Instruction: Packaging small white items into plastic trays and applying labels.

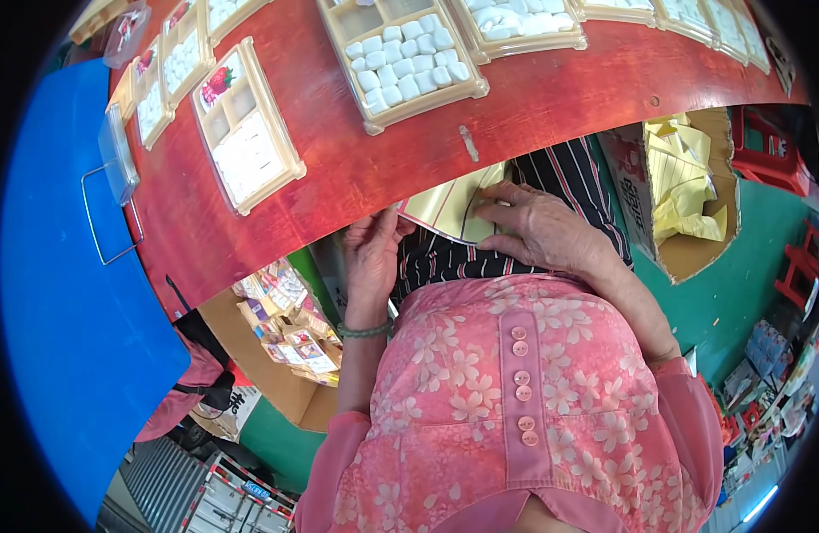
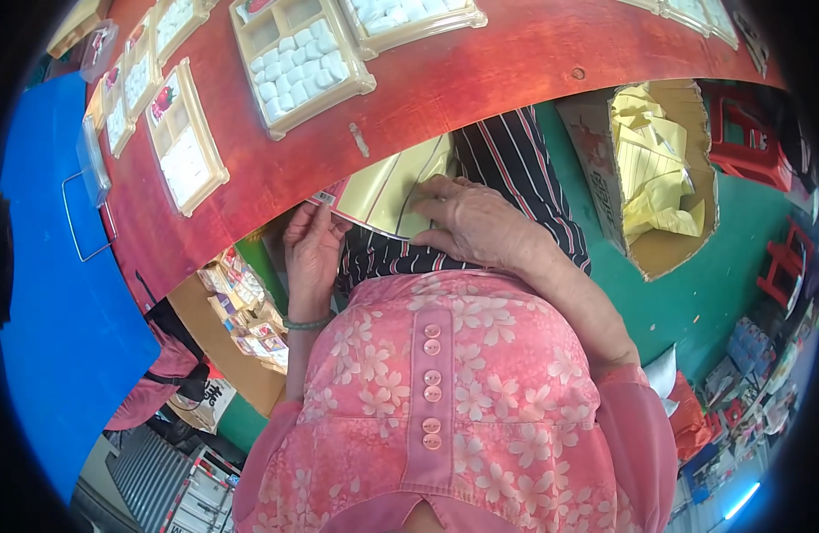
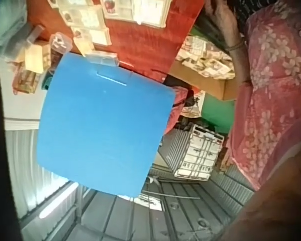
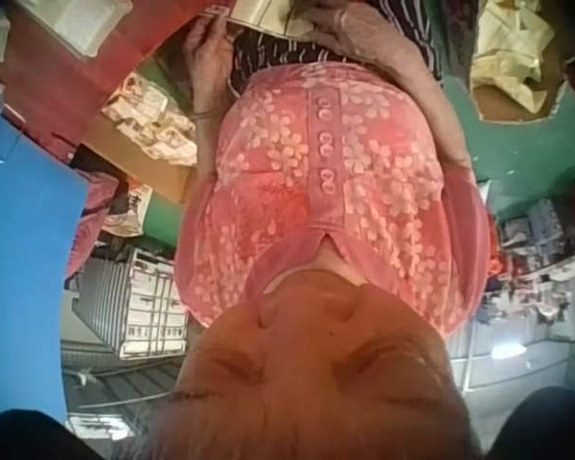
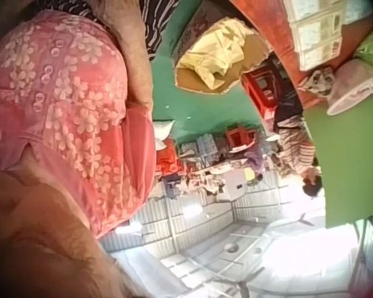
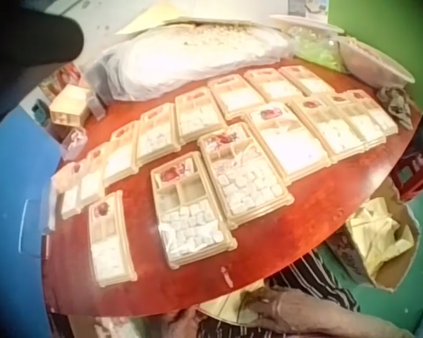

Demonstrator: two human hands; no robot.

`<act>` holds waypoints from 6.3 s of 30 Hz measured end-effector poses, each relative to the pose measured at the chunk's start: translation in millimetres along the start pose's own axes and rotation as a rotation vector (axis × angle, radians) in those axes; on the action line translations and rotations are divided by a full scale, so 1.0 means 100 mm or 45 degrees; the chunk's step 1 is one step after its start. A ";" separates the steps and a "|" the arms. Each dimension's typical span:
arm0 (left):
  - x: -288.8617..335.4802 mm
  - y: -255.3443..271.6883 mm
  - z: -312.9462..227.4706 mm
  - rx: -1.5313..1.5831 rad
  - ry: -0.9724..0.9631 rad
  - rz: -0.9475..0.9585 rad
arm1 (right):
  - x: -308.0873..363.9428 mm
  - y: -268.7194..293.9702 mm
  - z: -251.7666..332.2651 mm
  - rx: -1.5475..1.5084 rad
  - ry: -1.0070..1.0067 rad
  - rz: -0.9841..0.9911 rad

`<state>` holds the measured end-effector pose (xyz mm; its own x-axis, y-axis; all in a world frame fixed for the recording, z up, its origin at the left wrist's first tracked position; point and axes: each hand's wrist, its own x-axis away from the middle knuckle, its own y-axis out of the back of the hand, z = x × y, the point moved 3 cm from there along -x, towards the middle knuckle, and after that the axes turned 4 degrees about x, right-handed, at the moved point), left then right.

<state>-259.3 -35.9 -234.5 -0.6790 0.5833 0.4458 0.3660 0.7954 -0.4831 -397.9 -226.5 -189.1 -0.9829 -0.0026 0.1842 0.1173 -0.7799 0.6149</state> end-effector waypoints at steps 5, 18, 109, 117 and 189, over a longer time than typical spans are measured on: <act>-0.02 -0.01 0.03 -0.219 -0.127 -0.032 | -0.10 0.11 0.20 -0.013 -0.008 -0.174; 0.05 -0.34 -0.19 -0.529 -0.301 0.112 | -0.41 0.14 0.29 -0.393 0.062 -0.513; 0.12 -0.85 -0.34 -1.088 -0.320 0.159 | -0.36 0.21 0.08 -0.426 0.260 -0.495; 0.09 -0.92 -0.42 -1.394 -0.514 0.275 | -0.34 0.25 0.11 -0.345 0.257 -0.475; 0.09 -0.57 -0.16 -0.472 -0.047 0.113 | -0.44 0.24 0.08 -0.599 0.053 -0.316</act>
<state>-276.1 -73.5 -190.2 -0.6543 0.6514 0.3841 0.6251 0.7517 -0.2100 -350.5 -240.2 -175.8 -0.9789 0.2003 0.0402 -0.1866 -0.9565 0.2241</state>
